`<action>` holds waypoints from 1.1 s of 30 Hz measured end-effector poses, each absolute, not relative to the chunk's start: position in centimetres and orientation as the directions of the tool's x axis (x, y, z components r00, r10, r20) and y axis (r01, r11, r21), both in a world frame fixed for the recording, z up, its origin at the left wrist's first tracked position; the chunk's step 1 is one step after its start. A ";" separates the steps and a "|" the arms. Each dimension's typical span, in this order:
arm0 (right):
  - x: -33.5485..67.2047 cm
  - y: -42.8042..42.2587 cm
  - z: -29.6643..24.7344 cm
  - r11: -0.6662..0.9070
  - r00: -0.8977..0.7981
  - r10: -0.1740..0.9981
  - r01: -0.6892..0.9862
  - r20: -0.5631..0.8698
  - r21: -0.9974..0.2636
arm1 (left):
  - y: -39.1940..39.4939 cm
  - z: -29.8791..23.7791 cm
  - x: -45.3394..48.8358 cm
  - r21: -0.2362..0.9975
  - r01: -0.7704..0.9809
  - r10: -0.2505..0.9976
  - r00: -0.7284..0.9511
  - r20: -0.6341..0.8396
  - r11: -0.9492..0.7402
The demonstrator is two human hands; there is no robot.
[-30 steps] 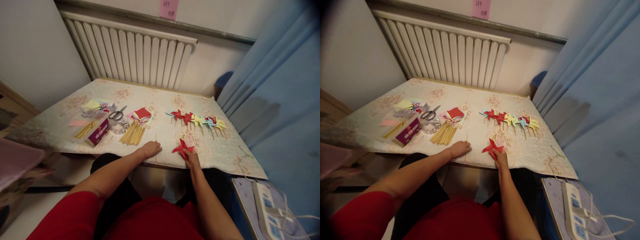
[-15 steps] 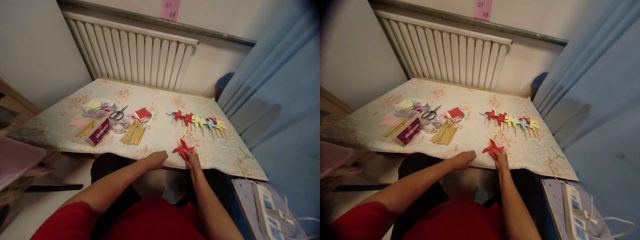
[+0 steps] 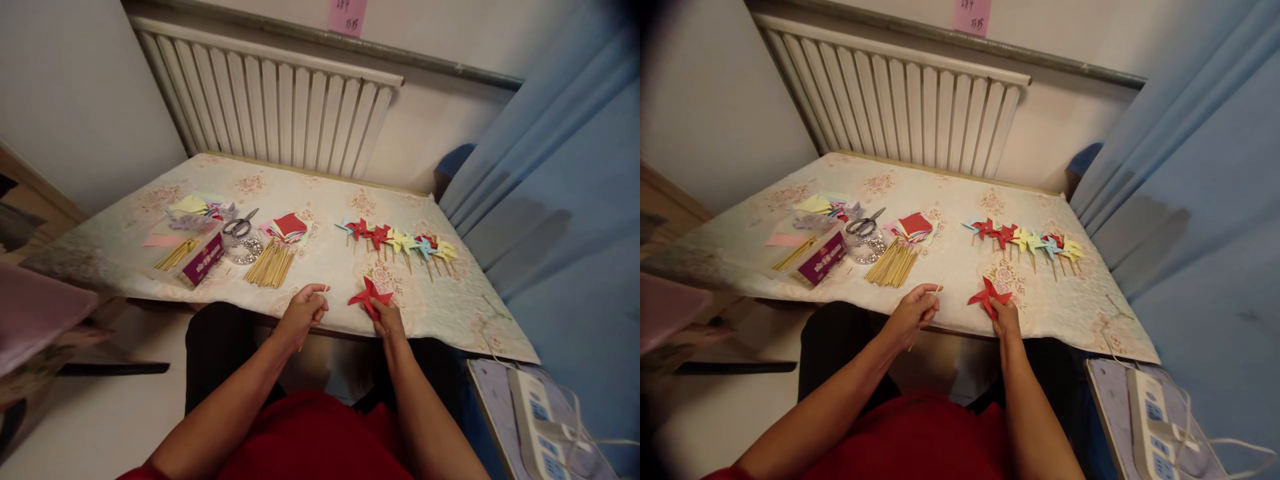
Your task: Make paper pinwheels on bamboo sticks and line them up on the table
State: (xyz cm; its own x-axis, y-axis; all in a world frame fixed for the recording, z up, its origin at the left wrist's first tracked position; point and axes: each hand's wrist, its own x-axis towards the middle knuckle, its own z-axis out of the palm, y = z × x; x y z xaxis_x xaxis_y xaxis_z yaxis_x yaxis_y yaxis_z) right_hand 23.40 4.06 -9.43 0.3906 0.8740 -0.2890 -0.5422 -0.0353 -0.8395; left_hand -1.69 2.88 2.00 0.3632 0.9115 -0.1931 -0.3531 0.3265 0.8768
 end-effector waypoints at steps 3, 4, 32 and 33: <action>23.3 4.1 -9.4 -0.034 0.401 0.866 -0.547 -0.298 -0.836 | 2.6 2.9 -1.8 0.876 -0.353 0.927 0.300 -0.227 0.329; 23.3 4.1 -9.4 -0.036 0.398 0.867 -0.549 -0.300 -0.835 | 2.6 3.1 -1.9 0.873 -0.358 0.928 0.291 -0.234 0.332; 23.5 4.0 -9.6 -0.025 0.400 0.869 -0.550 -0.290 -0.835 | 1.6 4.4 -2.3 0.850 -0.381 0.903 0.366 -0.224 0.365; 23.4 4.0 -9.6 -0.026 0.399 0.870 -0.552 -0.291 -0.834 | 1.6 4.4 -2.3 0.848 -0.382 0.902 0.370 -0.223 0.366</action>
